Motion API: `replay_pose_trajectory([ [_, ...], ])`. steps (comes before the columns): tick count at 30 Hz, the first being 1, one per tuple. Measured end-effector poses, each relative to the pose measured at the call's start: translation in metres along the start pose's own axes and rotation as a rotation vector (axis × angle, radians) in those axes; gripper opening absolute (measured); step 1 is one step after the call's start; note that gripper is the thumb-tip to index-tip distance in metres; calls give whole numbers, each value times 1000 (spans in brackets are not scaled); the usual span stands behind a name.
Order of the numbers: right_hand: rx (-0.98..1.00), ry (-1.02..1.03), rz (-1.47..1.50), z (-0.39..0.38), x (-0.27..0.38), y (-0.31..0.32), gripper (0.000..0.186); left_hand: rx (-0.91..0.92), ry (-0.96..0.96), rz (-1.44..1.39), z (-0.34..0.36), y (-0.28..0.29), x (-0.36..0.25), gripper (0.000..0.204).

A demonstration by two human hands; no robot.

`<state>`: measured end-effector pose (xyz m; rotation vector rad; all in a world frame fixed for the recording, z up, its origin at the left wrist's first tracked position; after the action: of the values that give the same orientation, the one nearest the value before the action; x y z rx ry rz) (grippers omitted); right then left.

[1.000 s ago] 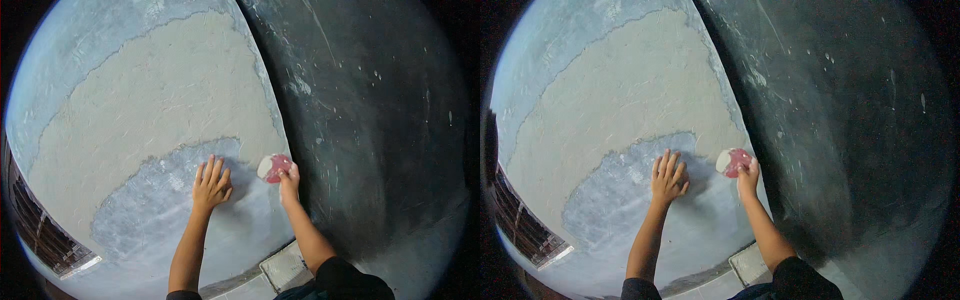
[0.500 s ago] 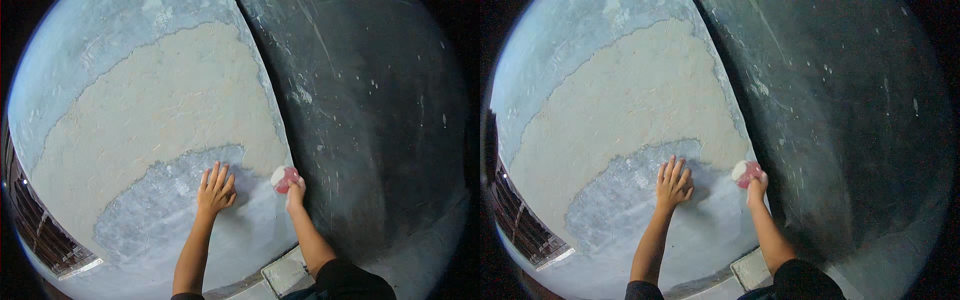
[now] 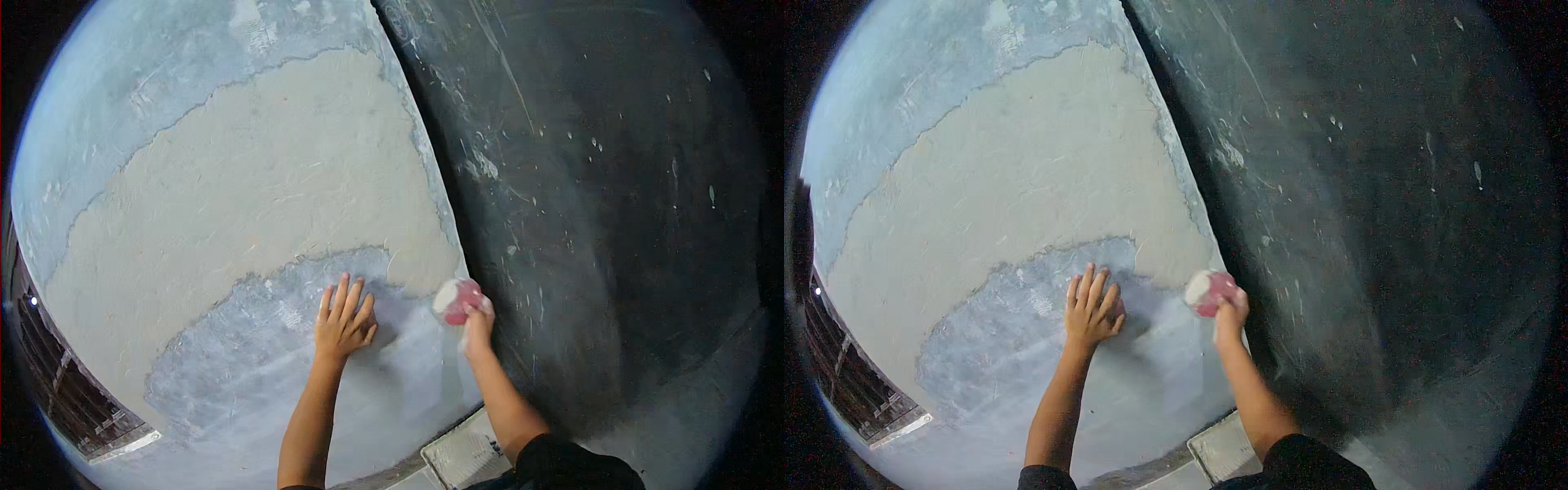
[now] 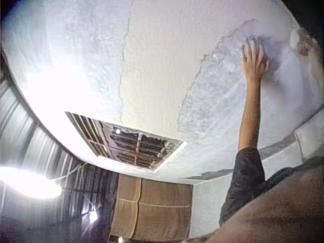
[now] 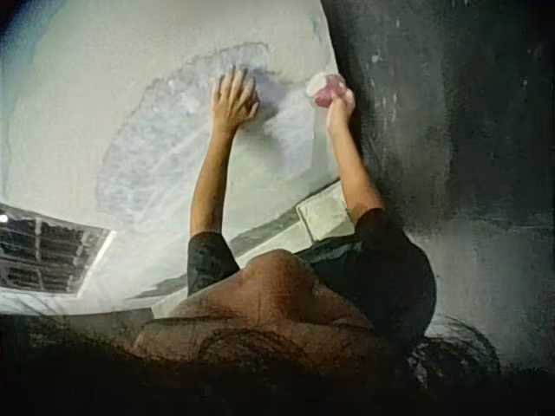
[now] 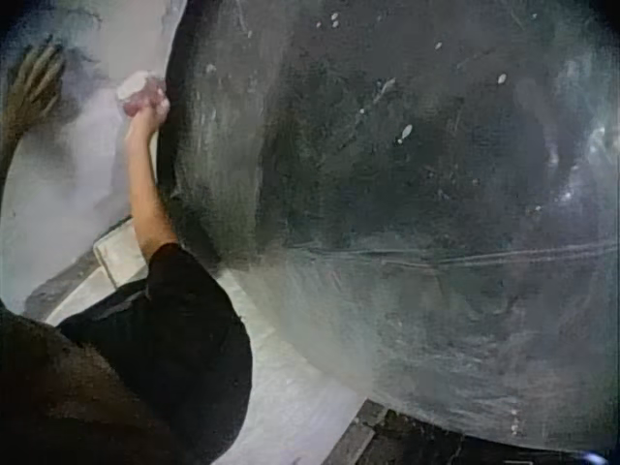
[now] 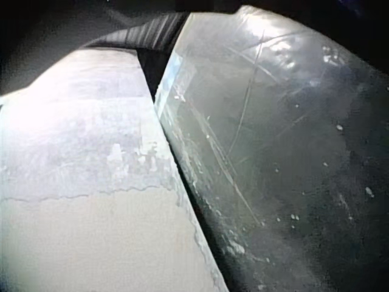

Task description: The person applies plaster or putty compound to a wall surface with a scraper, smoothing it out before painting.

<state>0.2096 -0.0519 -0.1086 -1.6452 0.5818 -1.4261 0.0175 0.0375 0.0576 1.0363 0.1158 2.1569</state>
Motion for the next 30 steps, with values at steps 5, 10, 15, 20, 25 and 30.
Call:
replay_pose_trajectory([
  [5, 153, 268, -297, 17, -1, -29, 38, 62, 5, -41, 7, 3, -3, 52],
  [10, -83, 54, -104, 15, 11, -2, 35, 39, 9, 12, -2, 2, 0, 53],
  [15, 252, 310, -270, 11, 14, -35, 38, 109, 25, -19, 4, 6, -3, 53],
  [20, 140, 294, -317, 45, 14, -19, 33, 60, 22, 0, 3, 1, -4, 53],
  [25, 210, 335, -164, 44, 0, 0, 38, 12, 21, 1, 3, -5, -5, 54],
  [30, 213, 324, -420, 17, 16, -30, 38, 123, 41, -2, 3, 4, -5, 60],
])
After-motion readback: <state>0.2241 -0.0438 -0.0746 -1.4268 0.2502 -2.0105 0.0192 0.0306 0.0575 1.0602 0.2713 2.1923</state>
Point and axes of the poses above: each hand's wrist, its own z-axis towards the middle knuckle, its own y-axis out of the back of the hand, x = y × z, the point moved 1 cm from there along z, towards the middle knuckle, and after that the axes turned 6 degrees about y, right-handed, at the moved point
